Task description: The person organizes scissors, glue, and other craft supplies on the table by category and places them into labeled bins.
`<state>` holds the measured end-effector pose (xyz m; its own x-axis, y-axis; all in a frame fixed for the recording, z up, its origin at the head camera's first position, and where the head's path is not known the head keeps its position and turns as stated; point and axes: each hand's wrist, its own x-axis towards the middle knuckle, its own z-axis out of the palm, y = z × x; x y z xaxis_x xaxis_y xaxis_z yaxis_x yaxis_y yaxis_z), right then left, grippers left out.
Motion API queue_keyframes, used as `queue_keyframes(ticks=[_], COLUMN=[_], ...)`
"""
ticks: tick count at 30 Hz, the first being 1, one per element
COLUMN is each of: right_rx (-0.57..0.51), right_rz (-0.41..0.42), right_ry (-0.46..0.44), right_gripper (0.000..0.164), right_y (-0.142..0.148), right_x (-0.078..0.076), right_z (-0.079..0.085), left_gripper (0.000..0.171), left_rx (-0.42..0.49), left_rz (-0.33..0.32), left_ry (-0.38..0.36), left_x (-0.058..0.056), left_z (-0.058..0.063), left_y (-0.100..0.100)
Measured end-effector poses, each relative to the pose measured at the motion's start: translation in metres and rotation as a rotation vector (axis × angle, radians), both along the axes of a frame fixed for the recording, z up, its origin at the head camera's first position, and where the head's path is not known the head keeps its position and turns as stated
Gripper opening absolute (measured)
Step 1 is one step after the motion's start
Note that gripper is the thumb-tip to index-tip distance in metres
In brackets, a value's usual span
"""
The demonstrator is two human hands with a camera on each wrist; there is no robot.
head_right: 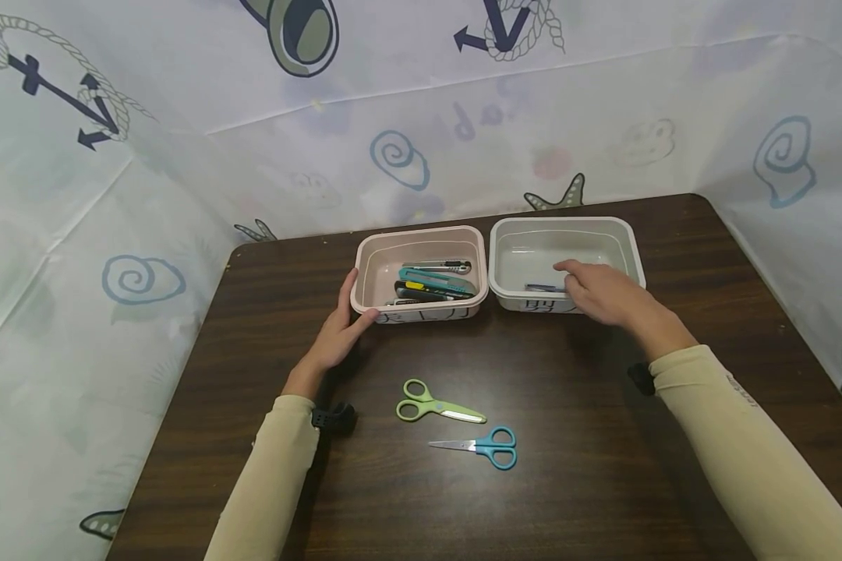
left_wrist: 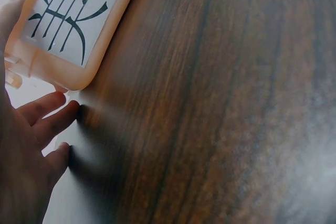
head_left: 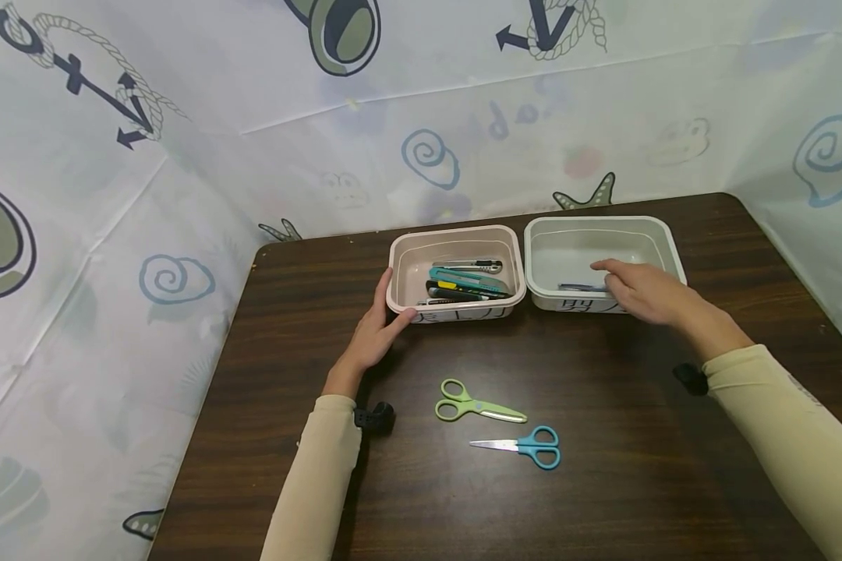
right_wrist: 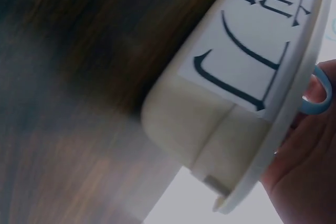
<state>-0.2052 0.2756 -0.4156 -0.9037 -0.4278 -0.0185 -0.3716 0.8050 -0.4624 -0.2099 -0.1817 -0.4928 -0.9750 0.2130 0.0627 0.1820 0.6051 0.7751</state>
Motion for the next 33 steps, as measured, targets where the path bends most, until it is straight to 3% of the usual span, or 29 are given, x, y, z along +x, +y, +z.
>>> queue_keyframes(ticks=[8,21,27,33], right_rx=[-0.006,0.013,-0.043,-0.098], right_rz=[-0.037,-0.152,-0.189,-0.068], right_ry=[0.056,0.15,0.341,0.585], right_gripper=[0.039,0.038,0.03,0.022], right_y=[0.006,0.003,-0.009,-0.033], right_x=[0.001,0.017,0.033,0.05], right_z=[-0.008,-0.004,-0.001,-0.002], left_gripper=[0.084,0.084,0.084,0.084], left_rx=[0.004,0.0,-0.004,-0.001], left_rz=[-0.002,-0.004,-0.004,0.001], left_ry=[-0.002,0.009,0.008,0.002], left_x=[-0.001,-0.002,-0.002,-0.002], left_z=[-0.001,-0.003,-0.003,-0.003], left_y=[0.0,0.0,0.0,0.0])
